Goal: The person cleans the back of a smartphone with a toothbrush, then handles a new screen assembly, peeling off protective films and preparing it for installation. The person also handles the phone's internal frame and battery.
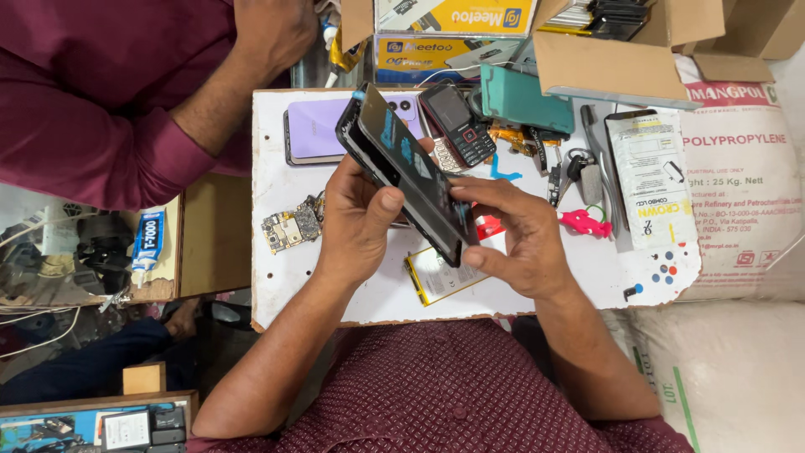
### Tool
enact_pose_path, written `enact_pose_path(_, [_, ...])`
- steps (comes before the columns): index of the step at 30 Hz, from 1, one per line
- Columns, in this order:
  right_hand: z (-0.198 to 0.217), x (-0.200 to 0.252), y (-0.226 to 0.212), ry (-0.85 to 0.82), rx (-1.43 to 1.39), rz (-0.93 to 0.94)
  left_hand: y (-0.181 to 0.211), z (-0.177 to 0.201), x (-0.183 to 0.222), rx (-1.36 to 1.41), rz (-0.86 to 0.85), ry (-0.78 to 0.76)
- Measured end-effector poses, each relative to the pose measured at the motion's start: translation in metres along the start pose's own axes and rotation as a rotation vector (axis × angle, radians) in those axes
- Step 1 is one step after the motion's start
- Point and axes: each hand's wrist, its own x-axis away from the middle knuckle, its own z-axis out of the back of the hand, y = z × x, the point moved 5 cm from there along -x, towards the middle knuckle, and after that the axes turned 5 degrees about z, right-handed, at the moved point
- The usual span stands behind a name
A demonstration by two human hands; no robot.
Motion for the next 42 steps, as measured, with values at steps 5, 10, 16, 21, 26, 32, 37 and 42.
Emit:
enact_pose_path(5, [0.0,0.007,0.008,0.056,-0.114,-0.001,-0.006,0.005,0.003,-0.041,-0.014,0.034])
enact_pose_path(10, [-0.002,0.007,0.008,0.06,-0.138,0.052,-0.008,0.004,0.003,-0.028,0.003,0.05])
enact_pose_path(16, [0.003,0.014,0.012,0.055,-0.113,0.068,0.004,-0.001,0.0,-0.021,-0.036,0.066])
enact_pose_path(21, [0.011,0.023,0.026,0.125,-0.26,0.064,0.009,-0.004,0.002,-0.088,-0.04,0.023])
enact_pose_path(26, [0.016,0.03,0.038,0.2,-0.399,0.072,0.005,-0.009,0.004,-0.057,-0.008,-0.04])
enact_pose_path(32, [0.013,0.036,0.04,0.212,-0.382,0.081,0.004,-0.019,0.005,-0.06,0.005,-0.167])
enact_pose_path(37, [0.011,0.038,0.042,0.255,-0.433,0.104,0.004,-0.023,0.006,-0.117,0.017,-0.203])
enact_pose_path(42, [0.009,0.037,0.038,0.274,-0.428,0.104,0.005,-0.027,0.005,-0.174,0.009,-0.234])
